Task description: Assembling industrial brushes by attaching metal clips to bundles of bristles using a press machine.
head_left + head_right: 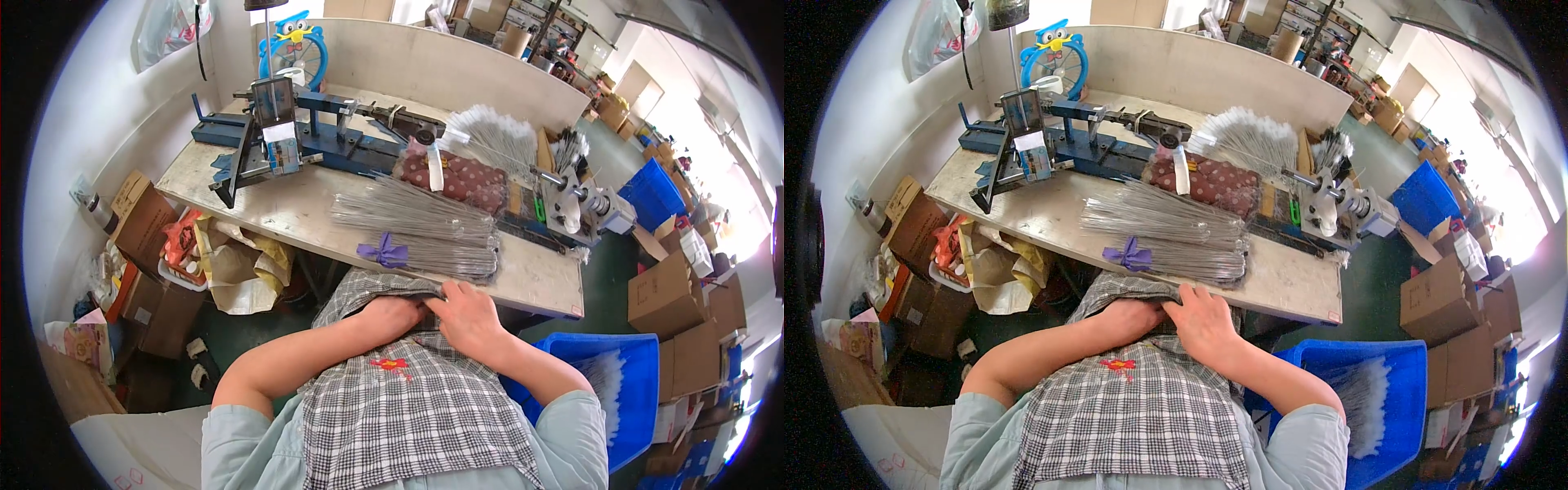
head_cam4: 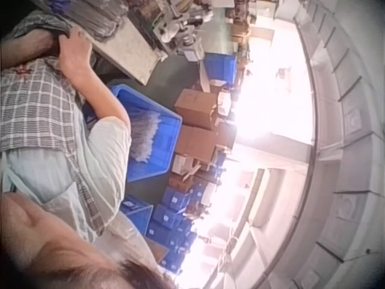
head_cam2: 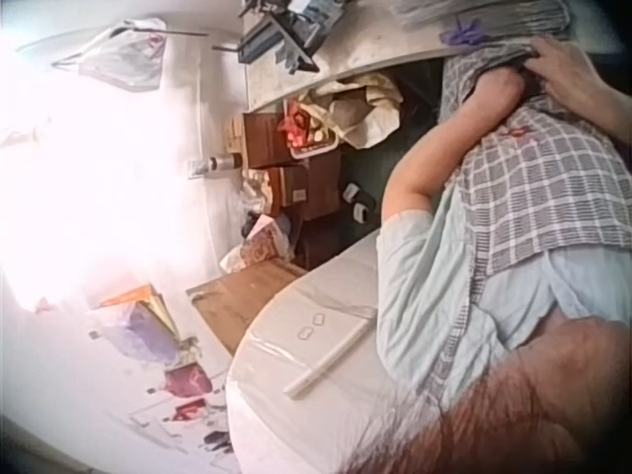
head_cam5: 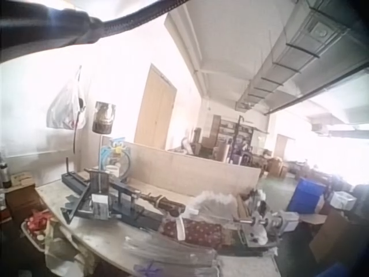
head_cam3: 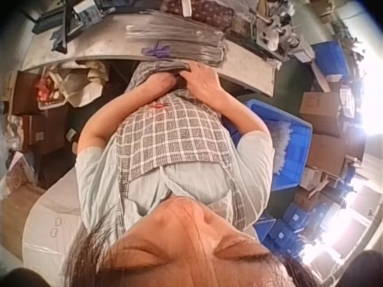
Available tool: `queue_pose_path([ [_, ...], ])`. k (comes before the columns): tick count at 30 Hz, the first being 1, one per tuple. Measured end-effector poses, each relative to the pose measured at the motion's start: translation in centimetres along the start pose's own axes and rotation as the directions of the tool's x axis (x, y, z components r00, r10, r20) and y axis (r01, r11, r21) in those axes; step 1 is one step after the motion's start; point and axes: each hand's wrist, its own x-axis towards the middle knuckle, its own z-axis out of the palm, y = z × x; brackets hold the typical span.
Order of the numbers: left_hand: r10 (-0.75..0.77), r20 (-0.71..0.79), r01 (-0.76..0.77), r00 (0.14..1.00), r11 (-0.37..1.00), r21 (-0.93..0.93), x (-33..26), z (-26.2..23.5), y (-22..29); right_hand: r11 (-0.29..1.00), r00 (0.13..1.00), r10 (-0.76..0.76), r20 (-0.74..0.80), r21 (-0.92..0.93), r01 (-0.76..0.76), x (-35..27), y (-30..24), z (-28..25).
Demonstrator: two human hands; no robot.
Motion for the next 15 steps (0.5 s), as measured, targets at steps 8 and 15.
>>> queue_pose_path([
  [8, -0.341, 0.587, 0.430, 0.735, 0.903, -0.014, 0.7, -1.7, -0.1, 0.977, 0.917, 0.145, 0.371, -0.199, -0.074, 2.3, 0.6, 4.7],
  [15, -0.463, 0.515, 0.568, 0.721, 0.821, -0.057, 1.1, -0.4, -0.2, 0.966, 0.888, 0.186, 0.420, -0.245, -0.086, 2.7, 1.8, 5.7],
])
